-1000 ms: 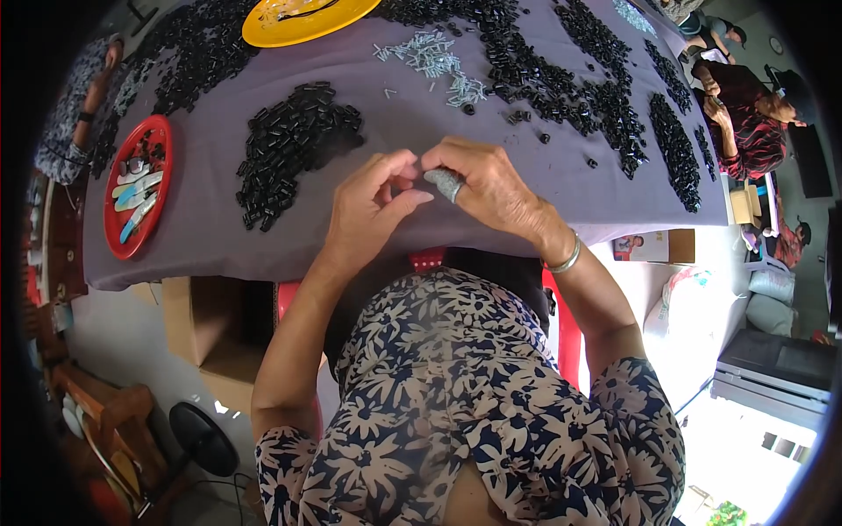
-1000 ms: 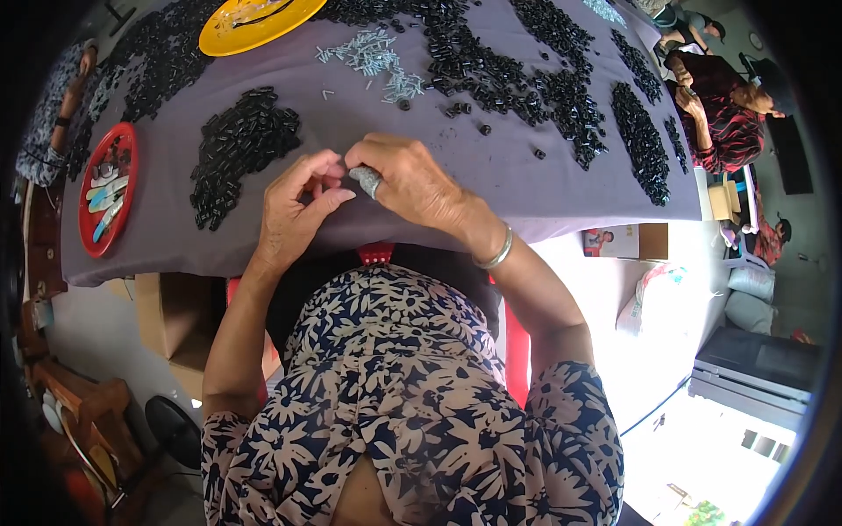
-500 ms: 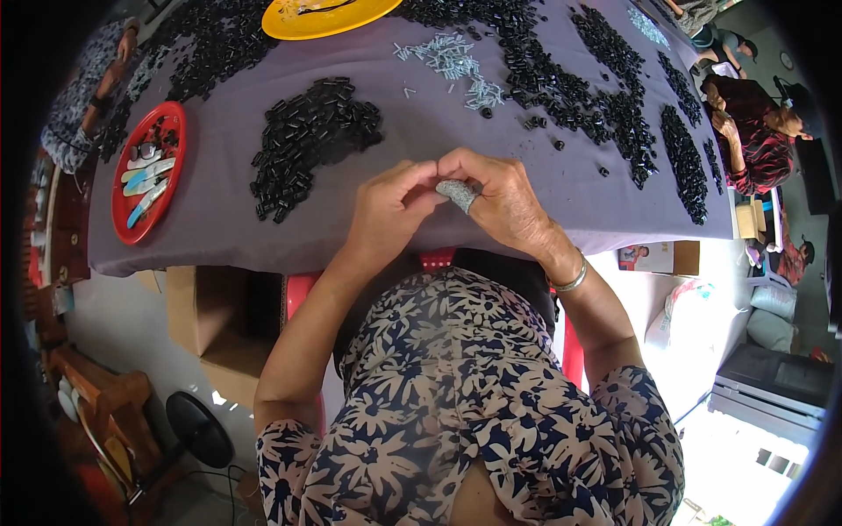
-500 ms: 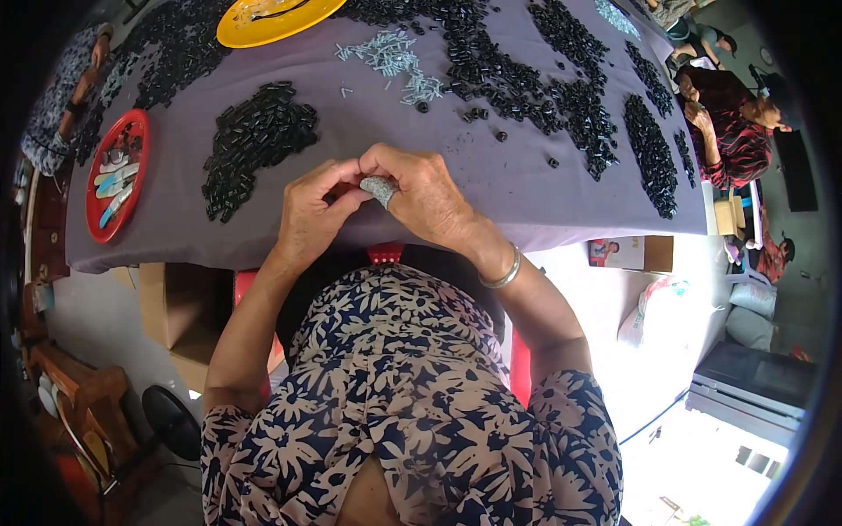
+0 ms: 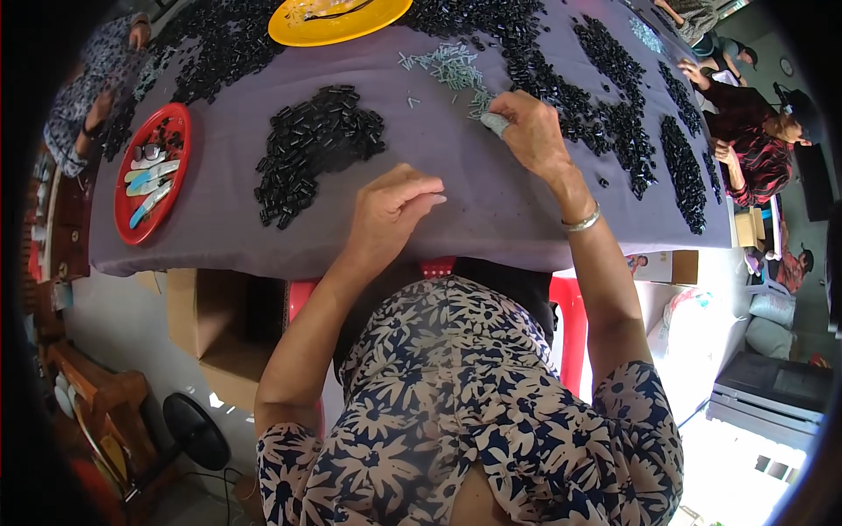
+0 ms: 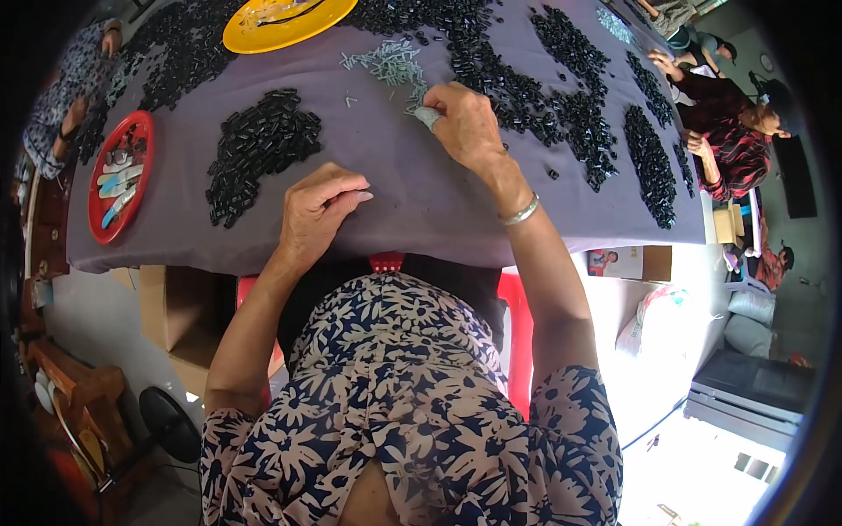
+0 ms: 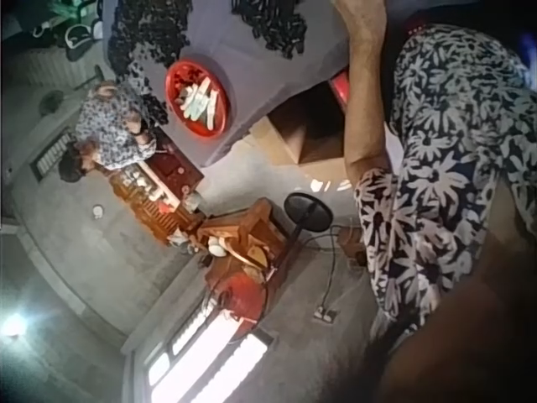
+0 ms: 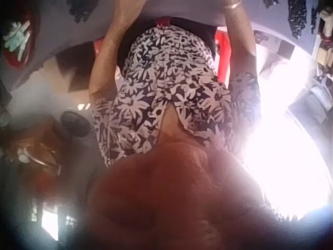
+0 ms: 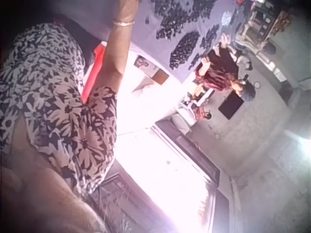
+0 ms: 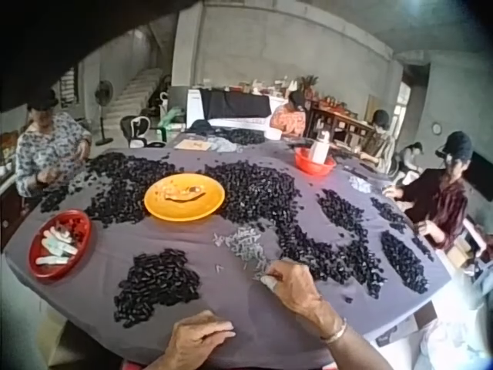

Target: The person repeatedly picks up small plastic components and pins from piles on the table, inserts the pins into the components by hand, and places the assembled parts onto the table.

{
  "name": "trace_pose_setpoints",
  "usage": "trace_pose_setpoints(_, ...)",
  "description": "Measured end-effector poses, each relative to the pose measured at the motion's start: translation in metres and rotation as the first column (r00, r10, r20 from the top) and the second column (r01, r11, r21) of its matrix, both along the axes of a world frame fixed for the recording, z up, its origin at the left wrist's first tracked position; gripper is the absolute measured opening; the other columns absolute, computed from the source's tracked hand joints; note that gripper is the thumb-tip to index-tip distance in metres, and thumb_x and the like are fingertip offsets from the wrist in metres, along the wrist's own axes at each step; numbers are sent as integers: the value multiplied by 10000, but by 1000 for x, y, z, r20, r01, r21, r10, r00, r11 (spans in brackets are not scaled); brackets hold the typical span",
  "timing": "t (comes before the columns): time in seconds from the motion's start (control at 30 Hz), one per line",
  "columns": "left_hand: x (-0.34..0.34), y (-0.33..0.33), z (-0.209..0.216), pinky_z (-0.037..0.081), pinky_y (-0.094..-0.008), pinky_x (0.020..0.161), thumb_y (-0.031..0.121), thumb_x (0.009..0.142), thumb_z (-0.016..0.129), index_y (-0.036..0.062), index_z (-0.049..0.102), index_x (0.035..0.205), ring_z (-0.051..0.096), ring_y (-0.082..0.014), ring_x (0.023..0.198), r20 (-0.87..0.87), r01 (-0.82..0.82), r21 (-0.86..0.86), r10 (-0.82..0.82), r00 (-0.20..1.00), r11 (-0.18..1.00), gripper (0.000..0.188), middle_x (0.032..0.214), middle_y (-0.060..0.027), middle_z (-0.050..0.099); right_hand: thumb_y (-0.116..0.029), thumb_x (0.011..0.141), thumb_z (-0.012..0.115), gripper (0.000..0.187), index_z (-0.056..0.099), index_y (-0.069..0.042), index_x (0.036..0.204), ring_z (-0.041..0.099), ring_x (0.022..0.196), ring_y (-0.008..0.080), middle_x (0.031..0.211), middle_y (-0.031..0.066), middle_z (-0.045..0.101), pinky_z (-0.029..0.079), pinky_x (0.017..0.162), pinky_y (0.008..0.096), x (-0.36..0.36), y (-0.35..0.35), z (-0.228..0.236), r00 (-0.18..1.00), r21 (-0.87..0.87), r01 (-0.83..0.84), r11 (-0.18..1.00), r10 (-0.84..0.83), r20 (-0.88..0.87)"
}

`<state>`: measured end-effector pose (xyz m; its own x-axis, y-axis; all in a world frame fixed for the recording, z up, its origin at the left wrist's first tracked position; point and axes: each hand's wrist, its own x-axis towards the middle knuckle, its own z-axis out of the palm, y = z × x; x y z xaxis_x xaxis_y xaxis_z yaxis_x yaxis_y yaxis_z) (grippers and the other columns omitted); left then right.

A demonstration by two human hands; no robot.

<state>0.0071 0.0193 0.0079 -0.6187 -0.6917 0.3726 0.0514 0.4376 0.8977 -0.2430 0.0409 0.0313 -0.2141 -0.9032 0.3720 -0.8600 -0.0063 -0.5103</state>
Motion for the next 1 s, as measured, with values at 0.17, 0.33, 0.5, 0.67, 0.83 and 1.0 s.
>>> trace_pose_setpoints(0.17,5,-6,0,434,-271,605,9,779,728,-3,670,921,558,-131,672,103,-53,72,45,994,996,154,765,-50,589,-54,767,722,142,685,-47,904,663,720,273,825,109,660,510,669,356,-2,5,-1,996,65,33,997,-27,-88)
trace_pose_setpoints(0.33,6,-7,-4,425,-276,599,14,775,733,-1,671,923,527,-145,644,89,-29,14,28,996,999,162,755,-53,579,-45,759,701,139,674,-41,896,659,727,271,859,102,673,509,668,353,-19,23,17,958,300,165,939,-80,-276)
trace_pose_setpoints(0.5,1,-8,-9,435,-284,614,-1,777,724,4,677,942,540,-161,660,38,-62,-9,63,997,998,171,767,-61,581,-22,803,656,138,681,-39,937,644,704,224,857,104,671,498,660,319,-10,9,17,998,37,-31,999,33,-46)
trace_pose_setpoints(0.67,0,-7,-12,452,-296,636,-23,782,704,7,673,962,568,-191,688,25,-71,-47,72,997,996,185,788,-71,588,-49,813,654,156,693,-28,963,654,712,235,830,134,684,498,671,340,1,-37,2,997,95,-70,993,67,42)
trace_pose_setpoints(0.83,1,-7,-7,446,-270,604,-28,800,697,2,659,961,556,-146,667,39,-126,-149,134,990,981,168,802,-51,604,-158,814,582,229,723,-18,928,681,877,359,916,220,686,538,785,414,6,-84,16,963,486,107,867,31,-268)
trace_pose_setpoints(1.0,-1,-8,-6,467,-342,656,1,777,696,22,643,940,596,-260,727,54,-180,-158,190,980,971,173,814,-89,603,-190,808,561,261,719,7,875,673,907,374,927,225,687,536,813,421,7,-94,18,964,509,88,856,55,-259)
